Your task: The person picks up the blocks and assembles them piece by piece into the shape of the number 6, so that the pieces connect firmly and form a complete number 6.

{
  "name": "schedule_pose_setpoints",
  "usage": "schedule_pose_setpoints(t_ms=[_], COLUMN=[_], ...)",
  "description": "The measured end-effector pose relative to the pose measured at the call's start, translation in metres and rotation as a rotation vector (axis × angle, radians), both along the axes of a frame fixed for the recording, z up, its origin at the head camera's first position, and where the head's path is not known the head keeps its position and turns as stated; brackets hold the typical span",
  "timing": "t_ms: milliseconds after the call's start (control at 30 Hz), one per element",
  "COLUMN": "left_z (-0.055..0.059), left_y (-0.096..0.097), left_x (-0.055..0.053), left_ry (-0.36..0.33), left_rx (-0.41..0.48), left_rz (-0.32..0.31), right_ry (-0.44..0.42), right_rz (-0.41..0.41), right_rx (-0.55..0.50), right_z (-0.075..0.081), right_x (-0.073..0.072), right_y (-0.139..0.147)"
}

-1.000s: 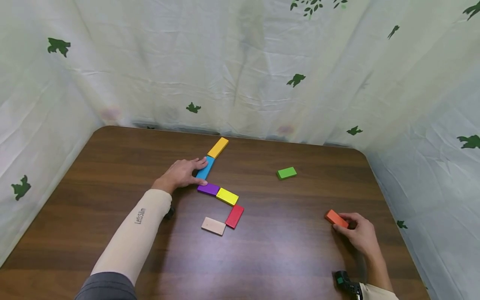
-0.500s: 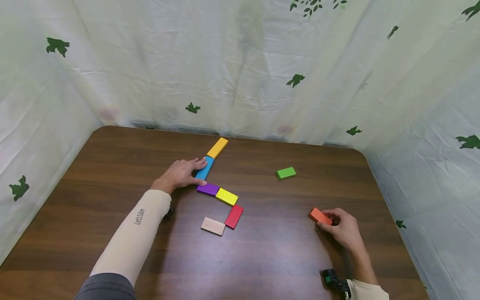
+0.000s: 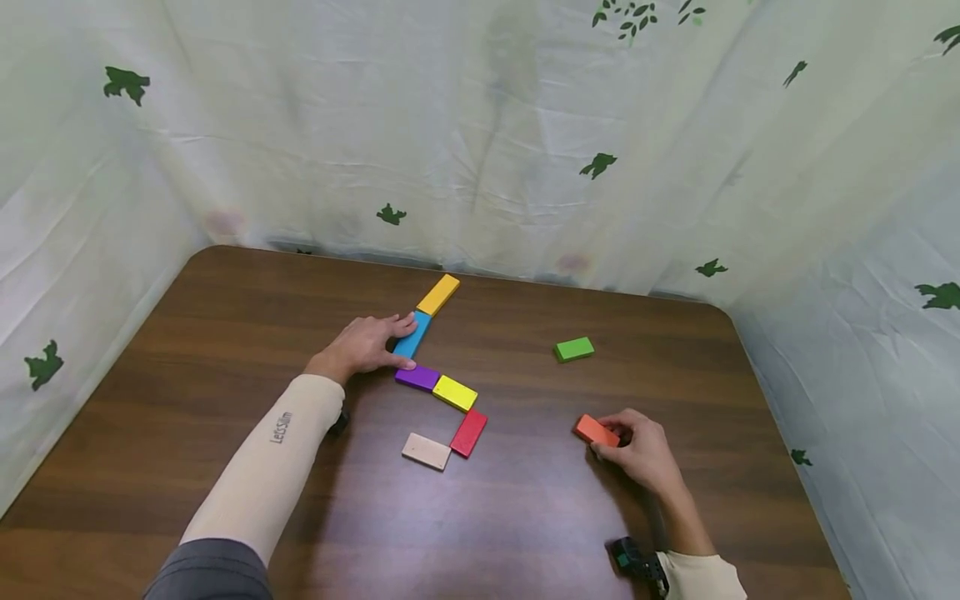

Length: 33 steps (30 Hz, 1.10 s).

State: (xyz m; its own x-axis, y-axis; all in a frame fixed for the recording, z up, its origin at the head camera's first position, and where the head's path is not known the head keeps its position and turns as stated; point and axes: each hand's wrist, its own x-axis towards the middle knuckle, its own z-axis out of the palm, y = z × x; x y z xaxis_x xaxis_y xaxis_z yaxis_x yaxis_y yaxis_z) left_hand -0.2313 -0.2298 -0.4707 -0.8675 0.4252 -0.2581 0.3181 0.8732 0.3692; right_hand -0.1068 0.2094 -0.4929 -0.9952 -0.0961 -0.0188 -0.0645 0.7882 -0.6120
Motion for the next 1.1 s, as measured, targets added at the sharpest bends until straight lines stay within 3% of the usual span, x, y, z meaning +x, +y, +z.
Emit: schedule_pose_setpoints(t_ms=[500, 1100], left_z=[-0.001, -0.002], left_y=[0.002, 0.003], left_x=[0.001, 0.000], left_ry=[-0.005, -0.007], left_rx=[0.003, 0.000], left_rz=[0.013, 0.012], right_ry=[0.033, 0.079], right_rz=[0.133, 0.181], right_rx=[-0.038, -0.080], right_z=[0.005, 0.020], right_x=[-0.015, -0.018], right_y=[-0.059, -0.112])
